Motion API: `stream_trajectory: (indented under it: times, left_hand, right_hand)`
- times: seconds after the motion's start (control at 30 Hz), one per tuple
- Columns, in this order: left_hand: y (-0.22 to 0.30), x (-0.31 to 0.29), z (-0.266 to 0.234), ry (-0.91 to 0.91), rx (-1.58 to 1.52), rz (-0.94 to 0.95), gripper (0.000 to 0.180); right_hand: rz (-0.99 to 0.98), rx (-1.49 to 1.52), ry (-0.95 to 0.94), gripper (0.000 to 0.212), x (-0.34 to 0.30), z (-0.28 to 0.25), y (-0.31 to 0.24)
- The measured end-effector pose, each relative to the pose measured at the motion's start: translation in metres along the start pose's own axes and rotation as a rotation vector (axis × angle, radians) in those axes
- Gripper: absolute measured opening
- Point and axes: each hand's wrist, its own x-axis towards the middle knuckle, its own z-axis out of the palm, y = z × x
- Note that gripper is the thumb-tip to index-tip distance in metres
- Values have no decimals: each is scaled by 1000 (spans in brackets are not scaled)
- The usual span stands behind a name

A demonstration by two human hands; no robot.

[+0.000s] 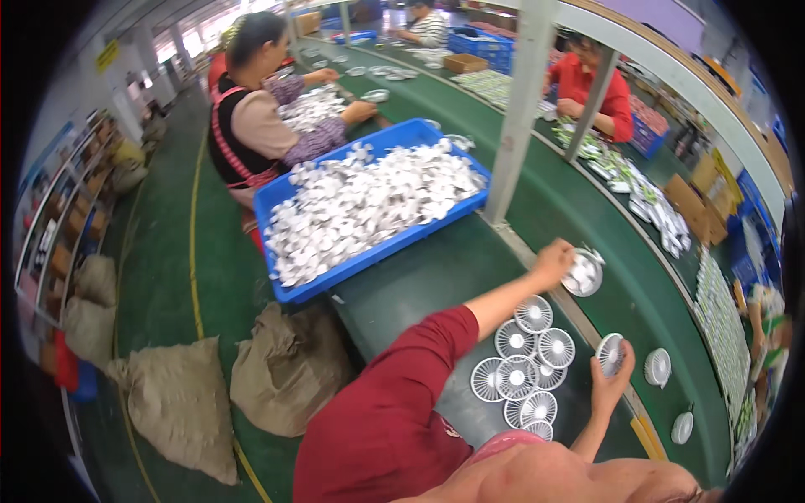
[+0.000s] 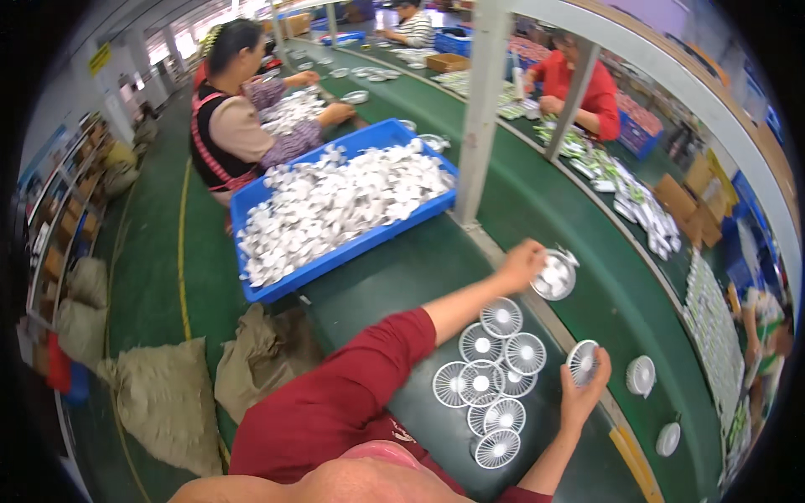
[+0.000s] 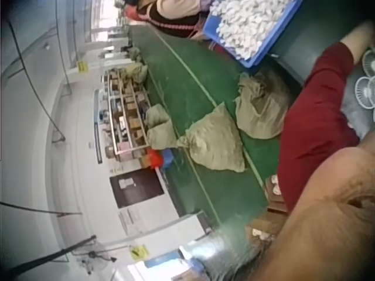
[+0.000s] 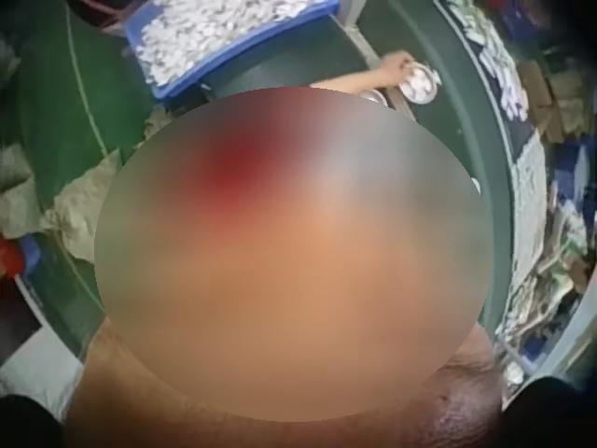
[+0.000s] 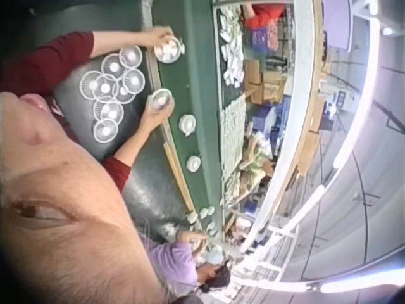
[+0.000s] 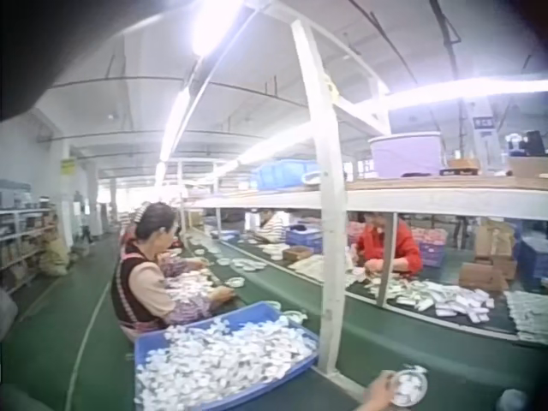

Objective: Assembling small circular plastic components, possibly fan grills, on a factory production line.

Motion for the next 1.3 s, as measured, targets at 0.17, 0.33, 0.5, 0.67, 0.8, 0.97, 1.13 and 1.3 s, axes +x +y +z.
stream_trajectory:
  times: [0.17,0.33,0.5,0.67,0.8,0.97,1.13,1.3]
  left_hand:
    - [24,-68,26,-111,-416,-90,33]
    - [67,-89,21,-406,-1283,-667,40]
    - [65,-99,14,-360,-1209,-712,40]
    - [96,-117,24,-187,-906,-265,32]
    - [107,-130,24,8,-682,-16,39]
    - [113,-134,20,16,-515,93,39]
    - [93,-132,19,-15,-372,93,40]
    - [80,-124,15,-206,-147,96,37]
  right_hand:
    - [-193,-19,-26,82,29,36,-84]
    - [-270,-202,-59,77,26,53,-76]
    - [-321,-284,-47,79,20,68,-79]
    - [-93,291,-65,84,18,76,-62]
    - [28,531,-32,82,16,82,-67]
    - [24,418,7,67,21,80,-59]
    - [149,613,-123,67,18,77,-64]
    - [-11,-13,84,57,39,41,-3]
